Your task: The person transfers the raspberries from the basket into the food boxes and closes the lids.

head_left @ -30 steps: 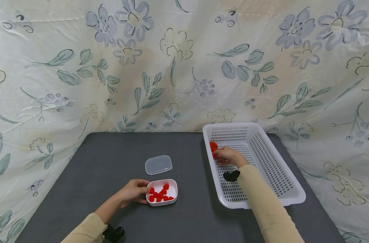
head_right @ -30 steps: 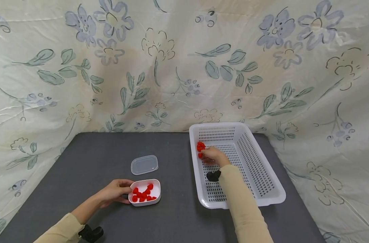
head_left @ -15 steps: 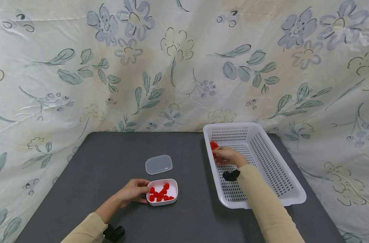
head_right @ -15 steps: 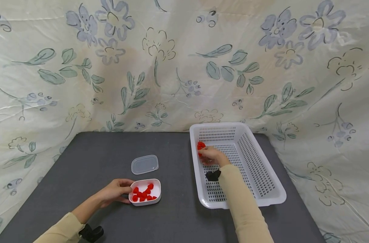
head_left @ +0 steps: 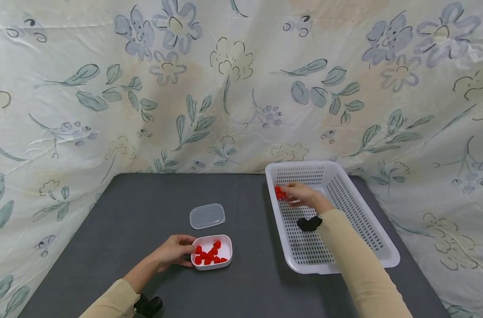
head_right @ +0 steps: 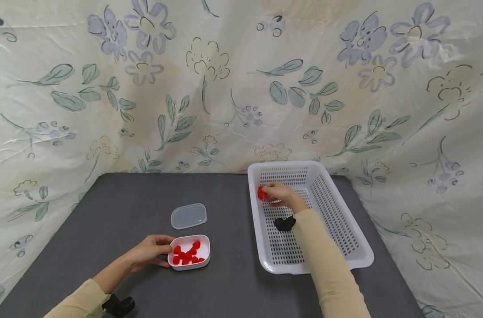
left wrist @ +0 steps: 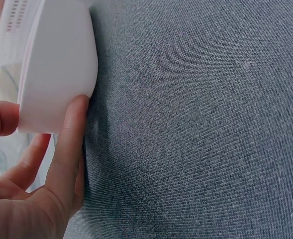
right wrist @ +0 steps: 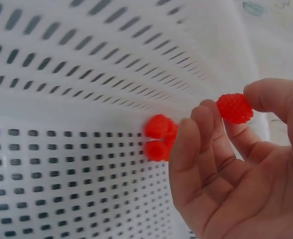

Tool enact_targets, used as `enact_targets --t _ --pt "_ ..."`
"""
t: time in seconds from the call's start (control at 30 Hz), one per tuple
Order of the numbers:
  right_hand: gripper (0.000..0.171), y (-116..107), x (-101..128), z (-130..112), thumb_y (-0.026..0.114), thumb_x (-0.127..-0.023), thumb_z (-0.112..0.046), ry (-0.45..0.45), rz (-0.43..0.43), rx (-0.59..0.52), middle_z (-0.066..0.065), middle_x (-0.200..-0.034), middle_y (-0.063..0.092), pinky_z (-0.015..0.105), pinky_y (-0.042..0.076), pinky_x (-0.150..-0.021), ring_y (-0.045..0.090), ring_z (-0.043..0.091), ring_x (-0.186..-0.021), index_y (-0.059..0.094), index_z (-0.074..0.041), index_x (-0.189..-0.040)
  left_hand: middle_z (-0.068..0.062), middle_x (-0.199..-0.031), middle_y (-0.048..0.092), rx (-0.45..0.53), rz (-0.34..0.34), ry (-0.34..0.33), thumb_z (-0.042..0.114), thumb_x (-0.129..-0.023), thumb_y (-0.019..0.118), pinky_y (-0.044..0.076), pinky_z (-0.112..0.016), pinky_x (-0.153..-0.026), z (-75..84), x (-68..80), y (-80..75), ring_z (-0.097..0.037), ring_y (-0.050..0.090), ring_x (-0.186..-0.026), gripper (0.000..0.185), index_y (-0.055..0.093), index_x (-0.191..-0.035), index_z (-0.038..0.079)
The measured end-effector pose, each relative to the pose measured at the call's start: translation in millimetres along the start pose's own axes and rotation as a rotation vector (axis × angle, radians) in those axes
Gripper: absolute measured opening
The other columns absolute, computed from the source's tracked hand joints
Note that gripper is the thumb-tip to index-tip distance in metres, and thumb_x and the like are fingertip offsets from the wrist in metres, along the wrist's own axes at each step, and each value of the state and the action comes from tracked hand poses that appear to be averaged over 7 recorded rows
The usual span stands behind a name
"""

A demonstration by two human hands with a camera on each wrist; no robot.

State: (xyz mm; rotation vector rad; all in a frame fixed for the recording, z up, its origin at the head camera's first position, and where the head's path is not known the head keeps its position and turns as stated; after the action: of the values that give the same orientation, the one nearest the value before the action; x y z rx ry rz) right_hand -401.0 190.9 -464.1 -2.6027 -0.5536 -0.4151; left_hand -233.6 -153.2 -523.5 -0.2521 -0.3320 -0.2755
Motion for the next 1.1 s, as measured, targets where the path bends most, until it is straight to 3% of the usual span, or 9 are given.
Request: enact_targets --t 0.27,0.5,0.6,0.77,0.97,1.1 --pt "0.032 -0.7 8.8 -24.3 0.045 -0.096 -0.024 -0.059 -0.035 0.056 0.024 -0.112 0.051 0.046 0.048 -0.09 0.054 0.033 -0.096 0.043 0.0 -0.117 -0.018 -0.11 0.059 0.014 -0.012 0.011 0.009 -0.087 0.057 0.057 -0.04 -0.069 0.2 -1.3 0.5 -0.022 0.06 -0.088 0.045 0.045 -0.125 -0.012" --pt "0.03 9.5 16.1 -48.0 0.045 -0.095 -0.024 -0.117 -0.072 0.099 0.018 -0.099 0.053 0.045 0.051 -0.084 0.053 0.027 -0.086 0.046 0.001 -0.112 -0.018 -0.109 0.059 0.016 -0.018 0.014 0.009 -0.087 0.056 0.057 -0.04 -0.069 0.7 -1.4 2.0 -0.022 0.06 -0.087 0.044 0.045 -0.125 -0.012" --pt "0.027 17.8 19.5 -57.9 0.045 -0.095 -0.025 -0.137 -0.1 0.126 0.017 -0.1 0.054 0.044 0.051 -0.083 0.054 0.026 -0.086 0.047 -0.001 -0.108 -0.018 -0.11 0.059 0.015 -0.019 0.011 0.009 -0.088 0.056 0.057 -0.04 -0.069 1.0 -1.6 2.4 -0.022 0.06 -0.087 0.044 0.045 -0.125 -0.012" --pt "0.03 35.5 24.7 -72.0 0.048 -0.095 -0.025 -0.157 -0.152 0.151 0.021 -0.112 0.053 0.039 0.053 -0.08 0.055 0.026 -0.092 0.048 -0.003 -0.114 -0.018 -0.11 0.059 0.011 -0.016 0.009 0.01 -0.088 0.057 0.057 -0.04 -0.069 1.6 -1.9 2.2 -0.022 0.06 -0.087 0.045 0.045 -0.125 -0.011" --pt "0.029 57.2 28.0 -81.2 0.05 -0.095 -0.025 -0.165 -0.2 0.159 0.011 -0.098 0.056 0.032 0.053 -0.07 0.053 0.024 -0.083 0.05 -0.003 -0.114 -0.018 -0.11 0.059 0.008 -0.015 0.008 0.01 -0.088 0.057 0.057 -0.039 -0.07 2.7 -2.2 2.7 -0.022 0.06 -0.088 0.045 0.045 -0.126 -0.011" --pt "0.021 74.2 29.3 -86.1 0.05 -0.094 -0.023 -0.166 -0.227 0.193 0.012 -0.099 0.057 0.031 0.052 -0.067 0.053 0.022 -0.082 0.051 -0.007 -0.108 -0.018 -0.109 0.059 0.005 -0.014 0.019 0.011 -0.088 0.056 0.057 -0.04 -0.07 4.0 -0.3 1.7 -0.022 0.06 -0.087 0.045 0.044 -0.125 -0.012"
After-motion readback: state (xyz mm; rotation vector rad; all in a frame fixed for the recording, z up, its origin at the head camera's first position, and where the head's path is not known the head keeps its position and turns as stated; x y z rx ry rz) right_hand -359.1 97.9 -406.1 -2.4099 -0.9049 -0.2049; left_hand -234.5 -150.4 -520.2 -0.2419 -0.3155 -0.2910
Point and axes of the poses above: each hand's wrist, its own x-axis away from the middle knuckle, its own y-axis out of the palm, z = x × y, the point moved 8 cm from there along -x, towards the middle knuckle
